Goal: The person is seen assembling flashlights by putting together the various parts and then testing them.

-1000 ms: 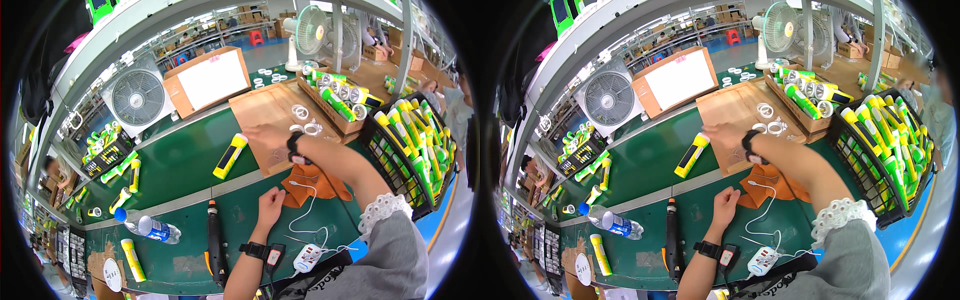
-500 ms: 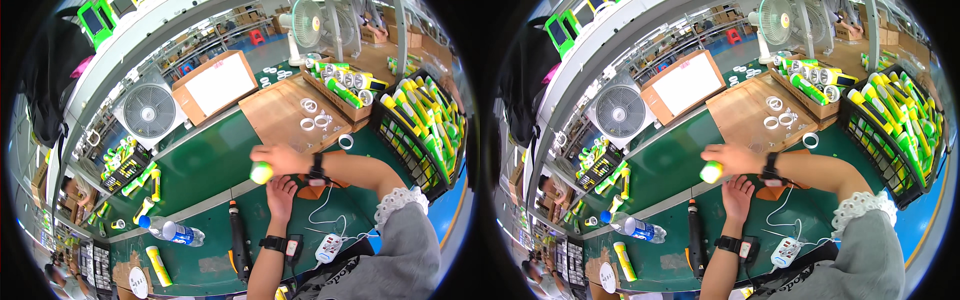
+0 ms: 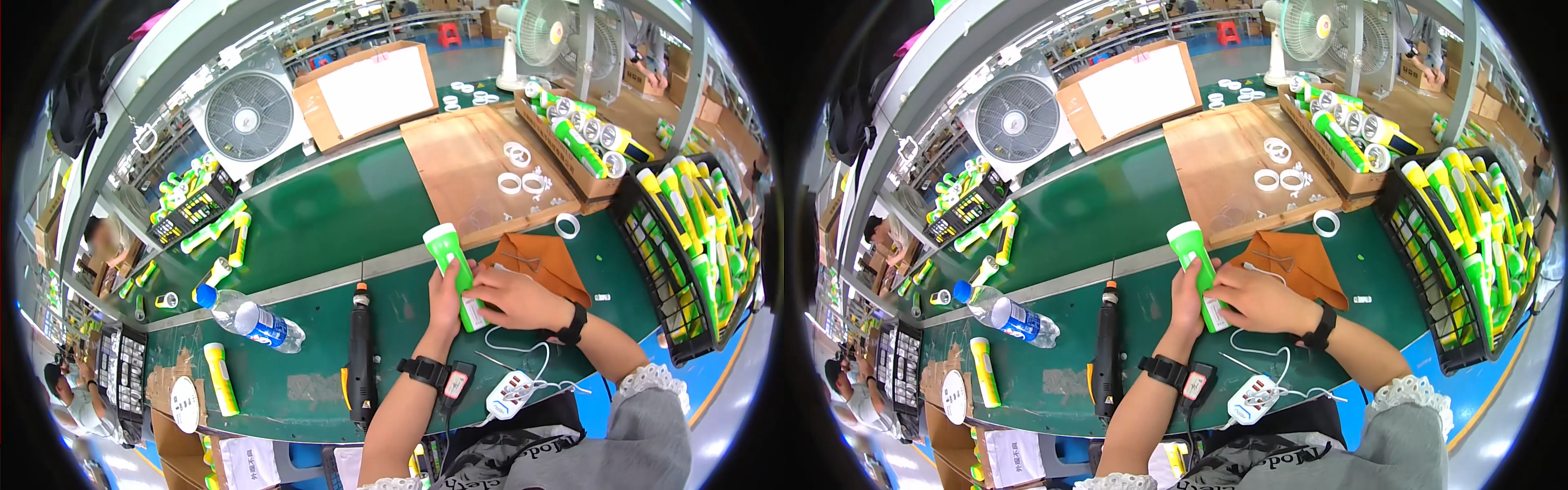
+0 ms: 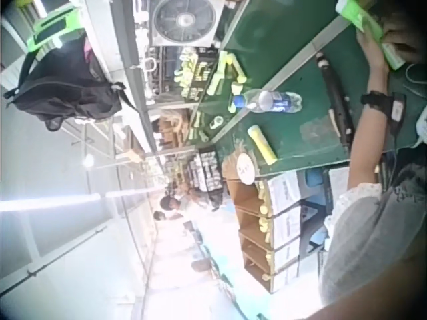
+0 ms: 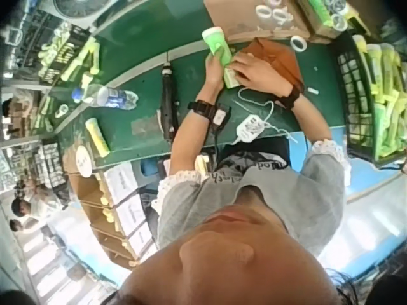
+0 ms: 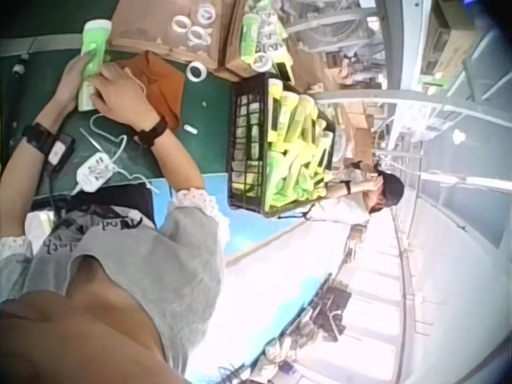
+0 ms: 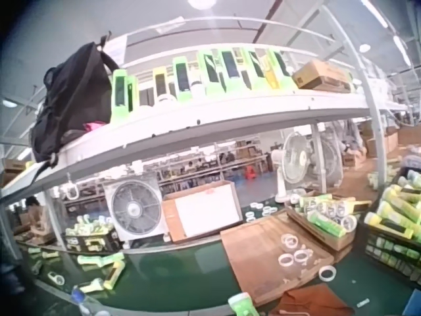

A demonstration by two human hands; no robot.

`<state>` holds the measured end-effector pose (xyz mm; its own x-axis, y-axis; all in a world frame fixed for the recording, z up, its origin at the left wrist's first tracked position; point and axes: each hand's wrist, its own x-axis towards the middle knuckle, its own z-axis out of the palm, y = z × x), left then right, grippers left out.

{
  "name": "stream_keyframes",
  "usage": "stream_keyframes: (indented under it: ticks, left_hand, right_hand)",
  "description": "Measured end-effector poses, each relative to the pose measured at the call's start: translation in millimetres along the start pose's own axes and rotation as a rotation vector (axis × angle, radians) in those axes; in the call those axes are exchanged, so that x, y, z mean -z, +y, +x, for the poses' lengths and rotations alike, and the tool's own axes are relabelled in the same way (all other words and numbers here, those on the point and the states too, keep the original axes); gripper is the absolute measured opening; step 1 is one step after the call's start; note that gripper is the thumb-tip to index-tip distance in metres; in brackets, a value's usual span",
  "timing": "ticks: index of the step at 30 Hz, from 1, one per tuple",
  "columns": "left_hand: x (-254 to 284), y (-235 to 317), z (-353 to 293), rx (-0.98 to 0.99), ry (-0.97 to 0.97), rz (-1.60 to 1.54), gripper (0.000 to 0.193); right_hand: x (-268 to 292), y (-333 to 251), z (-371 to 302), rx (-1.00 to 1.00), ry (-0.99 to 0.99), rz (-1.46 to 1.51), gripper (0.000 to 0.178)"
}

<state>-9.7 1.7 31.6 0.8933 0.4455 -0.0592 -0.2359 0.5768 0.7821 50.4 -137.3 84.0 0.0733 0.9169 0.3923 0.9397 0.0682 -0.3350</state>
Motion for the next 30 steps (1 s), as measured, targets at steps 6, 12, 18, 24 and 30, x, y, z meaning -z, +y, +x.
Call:
stream_keyframes:
  ticks: [6, 12, 18, 24, 30]
  left_hand:
    - [-5, -5, -7, 0.135, 0.033, 0.118, 0.031]
    - [-2, -11, -4, 0.085, 0.047, 0.174, 0.029]
    - [0, 5, -4, 0.103, -0.042, -0.055, 0.033]
    - [1, 3, 0, 0.105, -0.056, 0.039, 0.036]
    - [-4, 0, -2, 0.034, -0.025, 0.035, 0.034]
  right_hand:
    - [-1, -10, -8, -0.226, 0.015, 0.280, 0.039]
    - [3, -15, -4, -0.438, -0.088, 0.433, 0.030]
    - [8, -6, -15, -0.154, -0.216, 0.994, 0.019]
    - [-1, 13, -16, 0.019, -0.092, 0.527, 0.050]
    - [-10, 2, -15, 0.056, 0.015, 0.199, 0.074]
